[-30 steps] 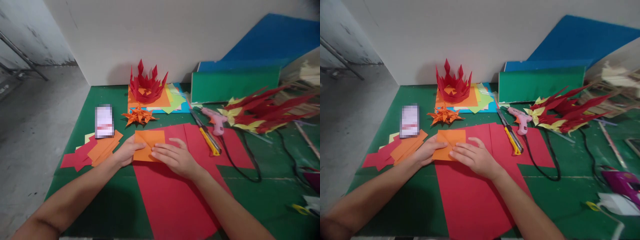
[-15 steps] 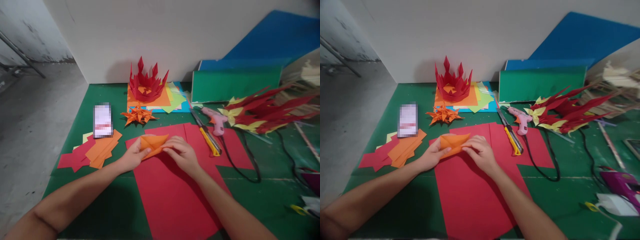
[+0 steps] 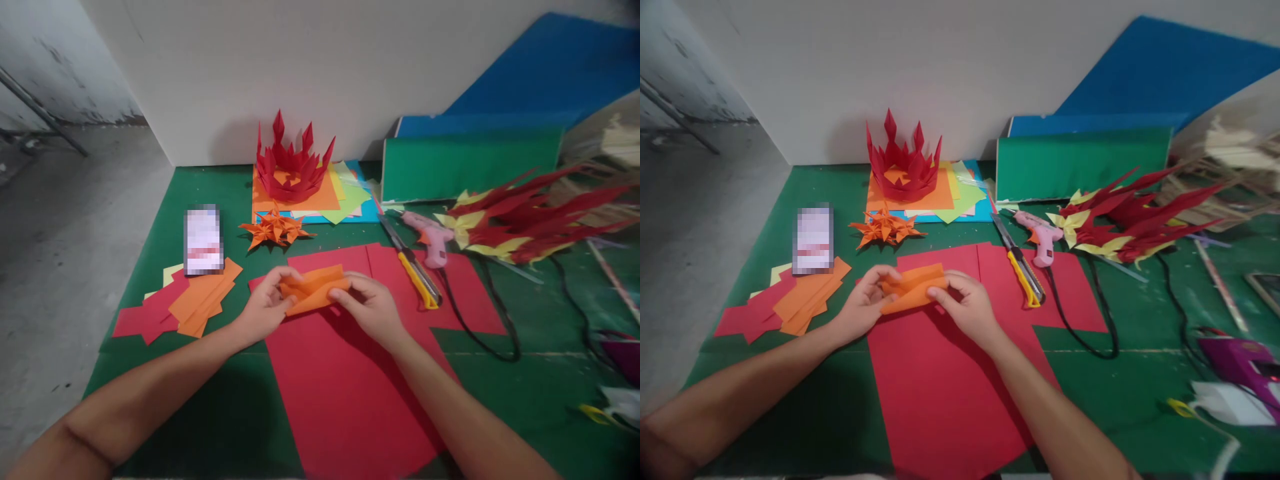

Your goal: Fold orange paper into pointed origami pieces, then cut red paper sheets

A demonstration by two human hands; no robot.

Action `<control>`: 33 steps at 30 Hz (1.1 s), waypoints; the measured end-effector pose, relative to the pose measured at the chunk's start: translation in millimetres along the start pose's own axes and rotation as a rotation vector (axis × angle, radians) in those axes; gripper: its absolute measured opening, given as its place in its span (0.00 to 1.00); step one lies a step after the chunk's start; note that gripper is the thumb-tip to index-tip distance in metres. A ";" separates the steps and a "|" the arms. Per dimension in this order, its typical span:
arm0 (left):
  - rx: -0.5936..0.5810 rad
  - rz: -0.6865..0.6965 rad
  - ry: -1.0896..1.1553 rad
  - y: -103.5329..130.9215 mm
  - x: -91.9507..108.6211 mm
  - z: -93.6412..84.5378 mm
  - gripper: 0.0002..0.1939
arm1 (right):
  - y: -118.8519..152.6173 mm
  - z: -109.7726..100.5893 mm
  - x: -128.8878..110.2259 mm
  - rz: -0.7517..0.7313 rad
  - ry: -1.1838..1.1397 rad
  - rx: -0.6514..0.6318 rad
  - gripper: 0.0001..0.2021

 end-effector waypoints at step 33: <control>0.075 0.075 -0.348 6.1 -1.6 -0.8 0.16 | 5.2 0.7 -0.5 -0.010 0.004 0.031 0.14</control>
Point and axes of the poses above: each hand's wrist, its own y-axis away from the middle knuckle, its own z-axis out of the palm, x = y × z, the point moved 1 cm from there along -y, towards the middle knuckle, and after that the axes turned 10 degrees about y, right-handed, at the moved point
